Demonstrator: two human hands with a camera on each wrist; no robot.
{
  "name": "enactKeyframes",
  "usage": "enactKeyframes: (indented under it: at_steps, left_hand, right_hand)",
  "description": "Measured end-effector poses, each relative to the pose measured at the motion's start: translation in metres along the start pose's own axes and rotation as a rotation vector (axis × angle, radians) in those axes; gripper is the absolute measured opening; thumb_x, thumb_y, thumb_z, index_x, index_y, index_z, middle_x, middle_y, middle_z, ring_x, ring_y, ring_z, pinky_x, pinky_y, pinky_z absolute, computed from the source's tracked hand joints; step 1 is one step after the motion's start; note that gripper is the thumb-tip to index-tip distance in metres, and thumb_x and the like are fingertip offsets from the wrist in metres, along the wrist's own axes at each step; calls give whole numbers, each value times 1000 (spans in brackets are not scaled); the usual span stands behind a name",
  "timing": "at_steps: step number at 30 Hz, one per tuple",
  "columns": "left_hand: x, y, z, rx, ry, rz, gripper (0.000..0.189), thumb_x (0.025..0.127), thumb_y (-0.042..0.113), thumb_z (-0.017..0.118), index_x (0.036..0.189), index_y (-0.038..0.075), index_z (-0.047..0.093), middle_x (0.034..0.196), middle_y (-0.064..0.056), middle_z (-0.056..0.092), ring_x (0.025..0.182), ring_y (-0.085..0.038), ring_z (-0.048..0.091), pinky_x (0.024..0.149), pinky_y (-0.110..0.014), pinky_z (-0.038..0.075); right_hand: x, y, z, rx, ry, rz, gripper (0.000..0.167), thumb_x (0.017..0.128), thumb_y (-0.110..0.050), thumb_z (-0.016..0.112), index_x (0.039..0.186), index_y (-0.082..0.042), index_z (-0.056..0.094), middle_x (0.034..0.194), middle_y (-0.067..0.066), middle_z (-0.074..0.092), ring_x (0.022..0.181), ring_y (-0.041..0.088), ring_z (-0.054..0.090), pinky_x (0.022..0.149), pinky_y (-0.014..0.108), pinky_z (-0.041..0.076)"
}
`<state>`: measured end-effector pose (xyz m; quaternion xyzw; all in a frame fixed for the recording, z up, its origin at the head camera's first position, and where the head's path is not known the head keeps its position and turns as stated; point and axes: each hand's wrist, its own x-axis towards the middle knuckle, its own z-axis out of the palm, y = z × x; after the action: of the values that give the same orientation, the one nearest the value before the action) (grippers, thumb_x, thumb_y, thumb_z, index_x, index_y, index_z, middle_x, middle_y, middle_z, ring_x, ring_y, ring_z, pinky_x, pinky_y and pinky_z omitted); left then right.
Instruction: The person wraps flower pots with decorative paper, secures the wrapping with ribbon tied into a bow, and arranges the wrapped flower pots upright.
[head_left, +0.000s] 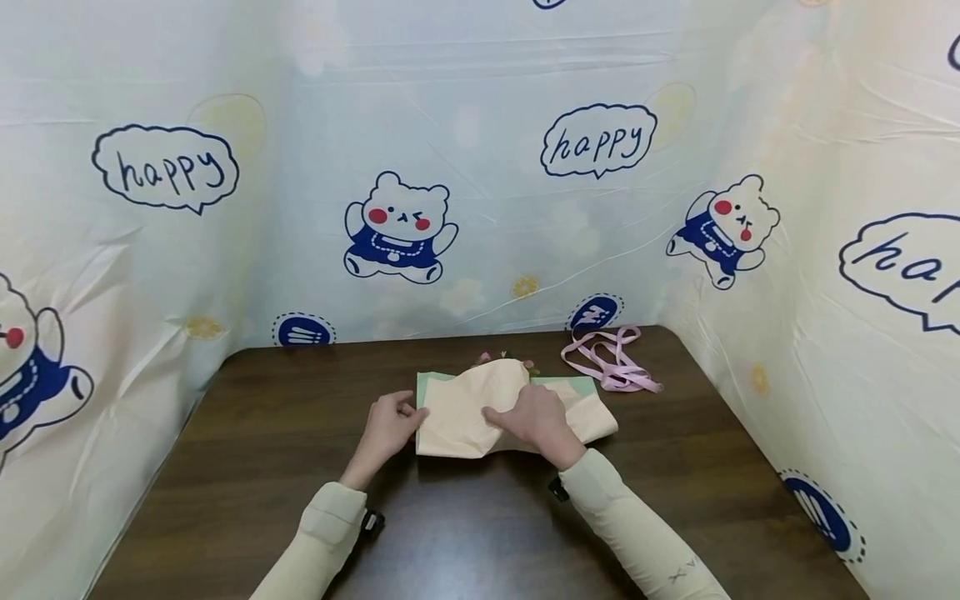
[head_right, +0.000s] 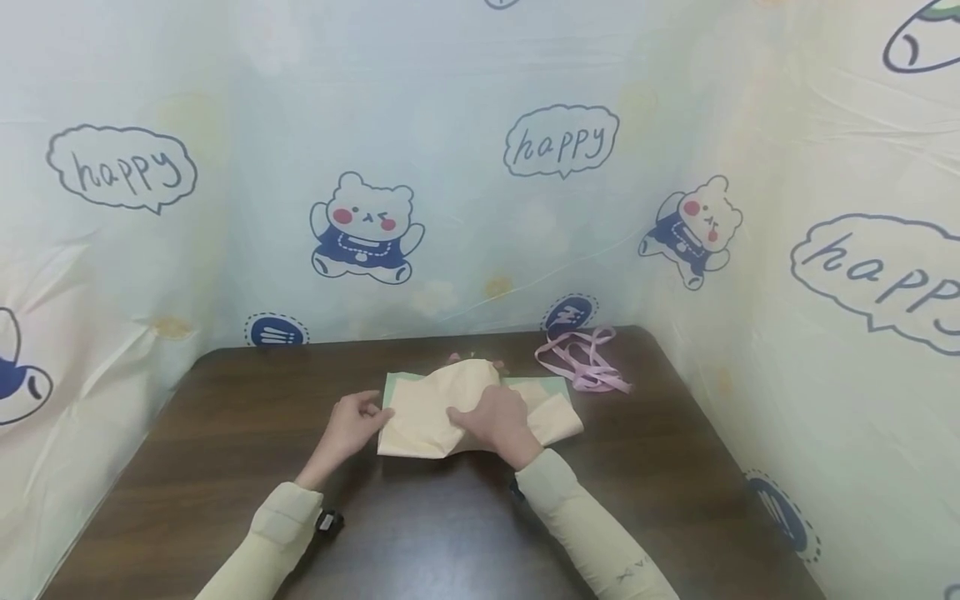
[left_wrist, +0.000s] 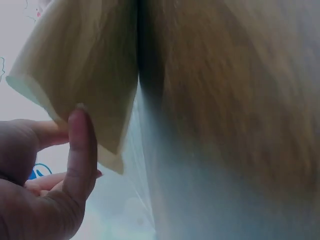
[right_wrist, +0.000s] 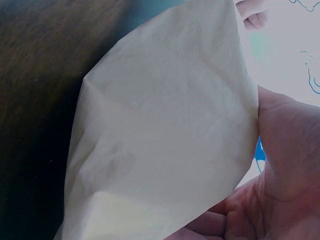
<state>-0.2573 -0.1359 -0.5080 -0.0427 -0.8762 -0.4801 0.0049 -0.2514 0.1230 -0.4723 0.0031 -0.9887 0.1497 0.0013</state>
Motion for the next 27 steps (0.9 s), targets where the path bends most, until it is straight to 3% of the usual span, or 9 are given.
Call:
enactKeyframes:
  at_steps: [3,6,11,13,18,24,27]
  left_hand:
    - [-1,0,2,-20,7,-7,44,98,16,67,130,-14,60,73,-7,67,60,-15,62,57,-28,50]
    - [-3,-1,4,-61,-33,-68,34,102,23,61,109,-8,71,62,-1,57,54,-12,52,53,-27,43]
    - [-8,-3,9,-197,-105,-158,32,101,23,61,92,-6,70,63,-2,62,55,-10,57,55,-26,46]
    - [-10,-2,11,-218,-109,-134,28,100,18,63,99,-8,71,67,-6,69,57,-11,61,57,-26,49]
    - [-13,3,15,-133,-72,-36,25,97,10,64,107,-11,72,65,-8,71,53,-10,62,53,-24,49]
    - [-16,12,19,-68,7,45,19,95,5,62,81,-2,73,50,5,49,44,-6,44,45,-20,35]
    - [-18,18,20,-53,26,85,24,95,5,60,73,1,70,49,5,43,43,-7,39,44,-21,31]
  right_hand:
    - [0,-1,0,8,-6,6,68,77,-75,66,75,-7,62,72,10,64,67,26,61,59,37,49]
    - [-1,-3,1,12,-11,8,66,77,-74,67,74,-8,62,72,9,63,68,26,61,59,37,49]
    - [-2,-7,0,0,-5,3,64,77,-73,68,73,-9,61,72,9,64,69,26,61,60,38,49]
    - [-2,-8,-1,-7,-1,3,66,77,-73,68,76,-8,63,74,10,65,70,27,62,60,38,50]
    - [-2,-10,-1,-35,1,12,70,77,-75,68,80,-5,67,76,11,66,71,28,63,61,39,51]
    - [-4,-13,0,-59,11,5,68,77,-74,68,76,-6,67,71,9,64,67,26,61,58,37,49]
    - [-4,-13,0,-67,16,7,68,78,-73,69,79,-5,68,73,9,65,67,26,62,58,37,50]
